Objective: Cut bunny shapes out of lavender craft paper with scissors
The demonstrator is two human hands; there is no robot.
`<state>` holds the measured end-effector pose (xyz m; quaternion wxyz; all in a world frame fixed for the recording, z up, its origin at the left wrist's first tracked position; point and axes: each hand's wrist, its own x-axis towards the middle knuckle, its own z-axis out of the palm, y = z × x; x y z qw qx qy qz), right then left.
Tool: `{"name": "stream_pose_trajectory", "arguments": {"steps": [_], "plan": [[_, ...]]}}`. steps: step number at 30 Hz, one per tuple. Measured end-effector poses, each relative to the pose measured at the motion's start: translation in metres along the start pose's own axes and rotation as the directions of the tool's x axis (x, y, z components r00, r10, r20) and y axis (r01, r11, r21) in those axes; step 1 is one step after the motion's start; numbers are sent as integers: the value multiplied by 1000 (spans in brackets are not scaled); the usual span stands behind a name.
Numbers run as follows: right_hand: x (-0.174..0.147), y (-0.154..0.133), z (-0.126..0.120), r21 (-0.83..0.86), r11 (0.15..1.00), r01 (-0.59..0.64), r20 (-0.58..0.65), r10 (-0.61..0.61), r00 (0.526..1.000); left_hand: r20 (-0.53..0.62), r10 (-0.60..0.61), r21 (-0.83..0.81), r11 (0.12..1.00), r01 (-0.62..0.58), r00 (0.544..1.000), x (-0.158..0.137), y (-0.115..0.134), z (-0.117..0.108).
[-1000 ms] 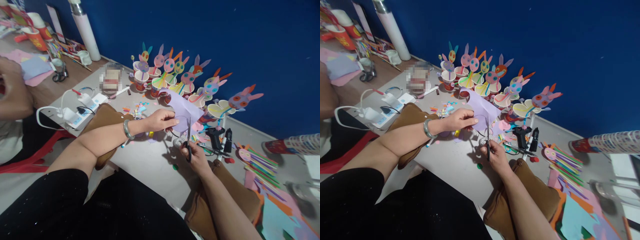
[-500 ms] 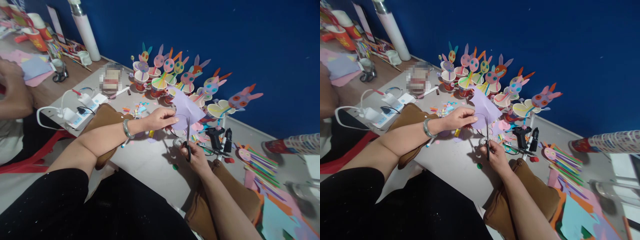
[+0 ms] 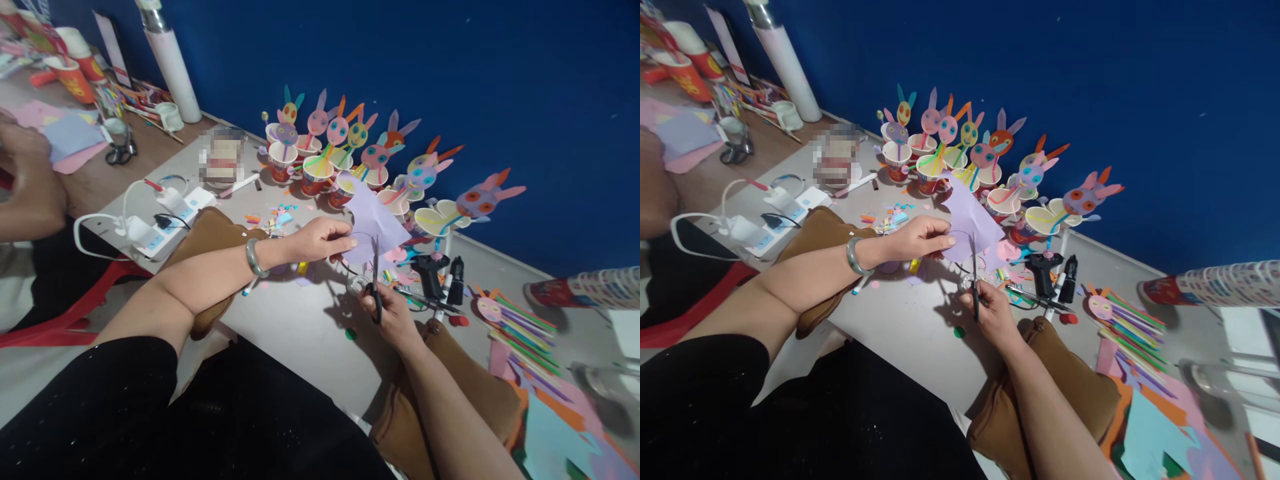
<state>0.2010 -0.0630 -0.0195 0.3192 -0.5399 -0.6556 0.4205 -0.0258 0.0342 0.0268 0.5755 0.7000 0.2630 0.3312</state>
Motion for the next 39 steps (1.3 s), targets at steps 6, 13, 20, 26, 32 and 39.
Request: {"name": "stream_pose_trajectory", "arguments": {"steps": [6,13,20,26,32,39], "plan": [[0,0,1,4,1000,5,-13,-5,1000,10,-15,-63,998,15,1000,0,-1,2],[1,3,0,-19,1000,16,-21,-16,1000,59,-39,-70,997,43,998,-1,-4,6],[1,-1,1,-4,1000,-2,3,2,1000,79,-49,-33,998,52,996,-2,-2,6],[1,-3,1,-5,1000,3,0,-3,1000,91,-55,70,996,48,994,-2,-3,4],[0,-4,1,2,1000,-2,4,2,1000,89,-49,94,995,40,995,-1,-6,2],[1,-5,2,5,1000,-8,-3,8,1000,82,-51,54,997,46,995,-1,-5,2]]}}
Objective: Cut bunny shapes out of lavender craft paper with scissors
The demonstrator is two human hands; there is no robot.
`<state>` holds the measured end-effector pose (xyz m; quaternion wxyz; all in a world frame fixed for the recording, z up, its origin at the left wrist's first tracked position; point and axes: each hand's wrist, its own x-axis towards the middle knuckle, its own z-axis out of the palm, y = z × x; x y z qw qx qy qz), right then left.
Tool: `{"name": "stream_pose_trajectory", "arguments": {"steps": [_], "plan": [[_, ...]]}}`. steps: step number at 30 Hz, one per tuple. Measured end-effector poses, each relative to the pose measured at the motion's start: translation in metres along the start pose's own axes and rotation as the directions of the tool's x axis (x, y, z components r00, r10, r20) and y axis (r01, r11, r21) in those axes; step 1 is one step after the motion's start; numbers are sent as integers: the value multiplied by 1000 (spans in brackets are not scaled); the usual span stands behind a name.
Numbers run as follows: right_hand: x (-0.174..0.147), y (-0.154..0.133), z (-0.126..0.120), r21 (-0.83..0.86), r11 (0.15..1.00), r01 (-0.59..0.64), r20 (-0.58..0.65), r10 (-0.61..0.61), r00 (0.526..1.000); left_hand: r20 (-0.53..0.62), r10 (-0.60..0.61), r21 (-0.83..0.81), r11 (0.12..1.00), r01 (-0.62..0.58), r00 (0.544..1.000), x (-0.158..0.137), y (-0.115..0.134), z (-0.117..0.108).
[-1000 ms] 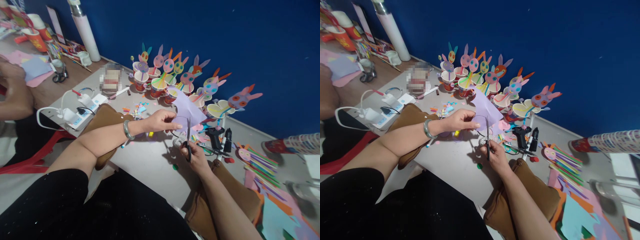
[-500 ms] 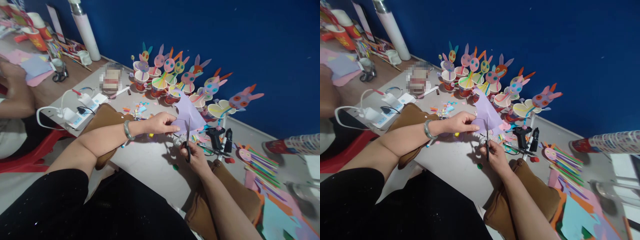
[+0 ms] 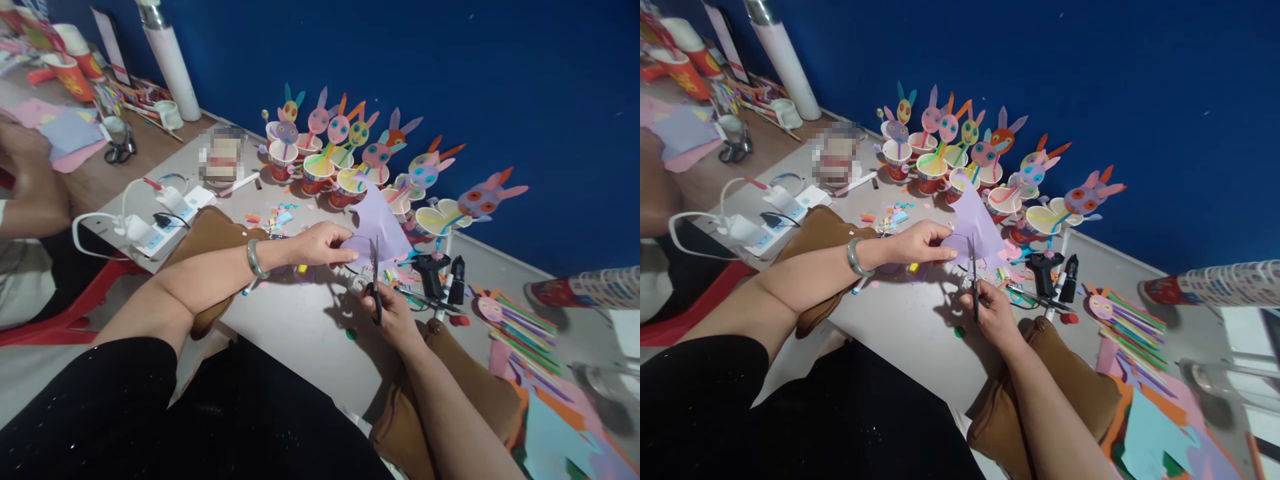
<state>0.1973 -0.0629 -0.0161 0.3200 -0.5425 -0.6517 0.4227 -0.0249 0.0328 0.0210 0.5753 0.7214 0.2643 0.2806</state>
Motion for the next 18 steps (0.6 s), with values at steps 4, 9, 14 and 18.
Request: {"name": "stream_pose_trajectory", "arguments": {"steps": [4,9,14,18], "plan": [[0,-1,0,6,1000,-11,1,11,1000,16,9,-45,999,-8,1000,0,3,-1],[-1,1,-1,11,1000,-16,-1,16,1000,21,35,-95,995,-33,999,0,2,-2],[0,2,-1,9,1000,-8,5,8,1000,28,36,-35,999,-35,999,-1,2,-1],[0,1,-1,12,1000,-4,10,4,1000,36,18,9,1000,-18,999,-1,6,0]]}}
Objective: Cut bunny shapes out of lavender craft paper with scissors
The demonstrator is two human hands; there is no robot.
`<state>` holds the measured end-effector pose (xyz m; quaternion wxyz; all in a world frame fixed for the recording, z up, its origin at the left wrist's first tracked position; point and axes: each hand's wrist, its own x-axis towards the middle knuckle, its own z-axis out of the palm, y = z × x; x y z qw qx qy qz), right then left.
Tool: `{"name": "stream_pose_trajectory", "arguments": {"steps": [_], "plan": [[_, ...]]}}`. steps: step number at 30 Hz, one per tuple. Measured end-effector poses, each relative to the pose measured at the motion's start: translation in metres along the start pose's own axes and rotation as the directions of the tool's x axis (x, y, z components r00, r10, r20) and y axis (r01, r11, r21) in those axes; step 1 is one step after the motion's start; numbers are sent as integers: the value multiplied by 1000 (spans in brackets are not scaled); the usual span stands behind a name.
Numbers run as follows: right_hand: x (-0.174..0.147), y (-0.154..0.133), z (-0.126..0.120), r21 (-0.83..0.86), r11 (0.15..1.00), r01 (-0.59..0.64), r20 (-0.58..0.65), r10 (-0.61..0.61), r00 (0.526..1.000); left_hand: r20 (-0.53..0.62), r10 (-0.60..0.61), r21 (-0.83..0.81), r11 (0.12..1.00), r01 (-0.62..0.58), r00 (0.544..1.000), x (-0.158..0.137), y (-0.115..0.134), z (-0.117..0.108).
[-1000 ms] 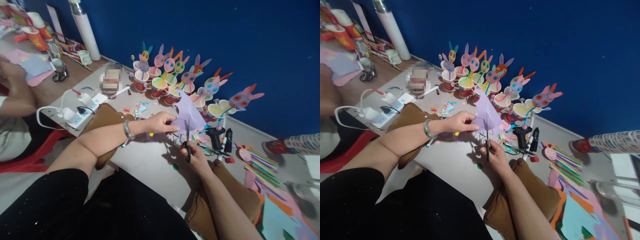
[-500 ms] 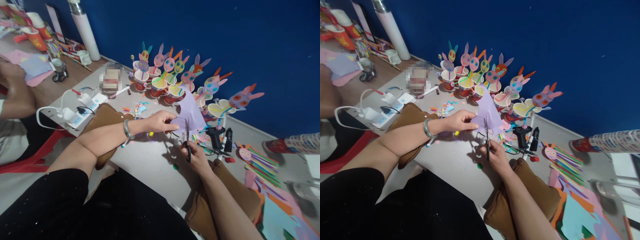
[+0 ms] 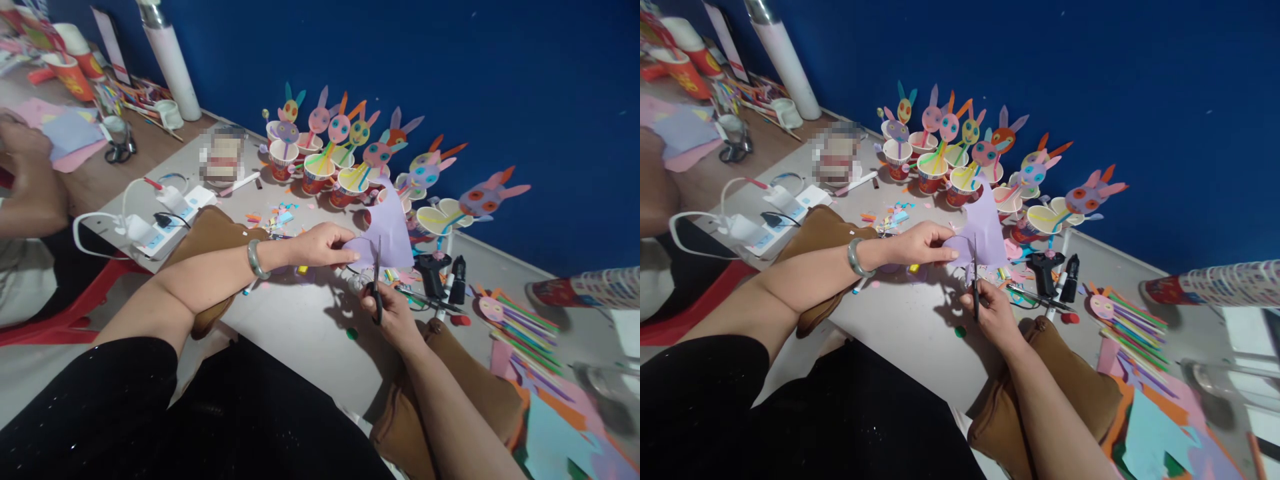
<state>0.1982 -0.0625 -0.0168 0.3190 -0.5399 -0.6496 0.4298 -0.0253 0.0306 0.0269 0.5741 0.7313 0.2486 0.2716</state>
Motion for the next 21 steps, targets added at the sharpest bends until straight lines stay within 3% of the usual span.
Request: {"name": "stream_pose_trajectory", "arguments": {"steps": [21], "plan": [[0,0,-1,-11,1000,5,-15,-6,1000,-18,28,-85,996,-30,999,0,-3,-2]]}}
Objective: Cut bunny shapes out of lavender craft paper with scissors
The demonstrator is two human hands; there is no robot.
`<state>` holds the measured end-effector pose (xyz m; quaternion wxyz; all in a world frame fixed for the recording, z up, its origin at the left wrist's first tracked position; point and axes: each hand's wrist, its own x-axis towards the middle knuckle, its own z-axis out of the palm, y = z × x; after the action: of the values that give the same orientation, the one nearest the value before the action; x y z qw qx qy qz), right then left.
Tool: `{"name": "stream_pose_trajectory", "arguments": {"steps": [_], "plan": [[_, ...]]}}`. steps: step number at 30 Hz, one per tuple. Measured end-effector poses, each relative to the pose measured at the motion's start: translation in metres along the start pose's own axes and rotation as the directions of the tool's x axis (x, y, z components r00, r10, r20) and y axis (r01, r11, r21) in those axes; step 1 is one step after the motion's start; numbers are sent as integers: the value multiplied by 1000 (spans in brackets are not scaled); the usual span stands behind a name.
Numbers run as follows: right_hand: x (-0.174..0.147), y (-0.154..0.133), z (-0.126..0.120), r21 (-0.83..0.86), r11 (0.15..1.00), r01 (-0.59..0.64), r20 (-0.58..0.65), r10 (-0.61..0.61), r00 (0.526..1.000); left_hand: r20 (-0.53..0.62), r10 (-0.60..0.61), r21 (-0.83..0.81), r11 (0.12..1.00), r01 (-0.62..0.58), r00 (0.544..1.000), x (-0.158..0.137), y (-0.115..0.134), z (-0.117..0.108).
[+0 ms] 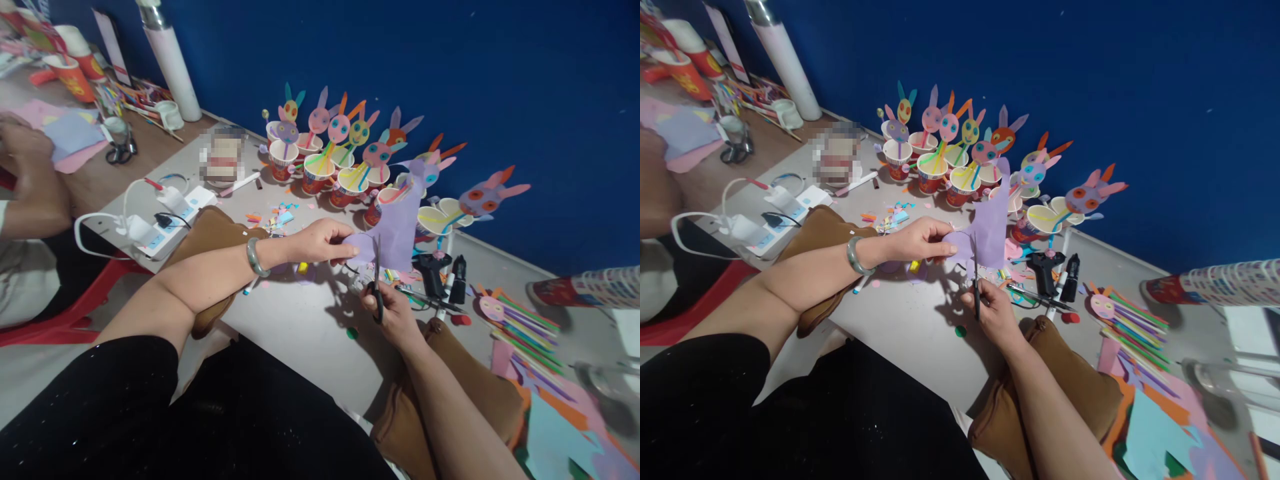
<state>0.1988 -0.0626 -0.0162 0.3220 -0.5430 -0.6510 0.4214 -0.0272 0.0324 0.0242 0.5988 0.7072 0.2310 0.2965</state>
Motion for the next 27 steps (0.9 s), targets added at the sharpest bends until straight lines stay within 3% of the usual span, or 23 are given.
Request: {"name": "stream_pose_trajectory", "arguments": {"steps": [8,18,27], "plan": [[1,-2,0,-9,1000,2,4,-2,1000,5,-44,84,995,44,999,0,6,2],[0,-2,0,20,1000,-12,3,12,1000,-5,-11,139,990,12,1000,0,1,0],[-1,-1,1,19,999,-29,-5,30,1000,-6,-4,75,997,5,1000,1,-3,-2]]}}
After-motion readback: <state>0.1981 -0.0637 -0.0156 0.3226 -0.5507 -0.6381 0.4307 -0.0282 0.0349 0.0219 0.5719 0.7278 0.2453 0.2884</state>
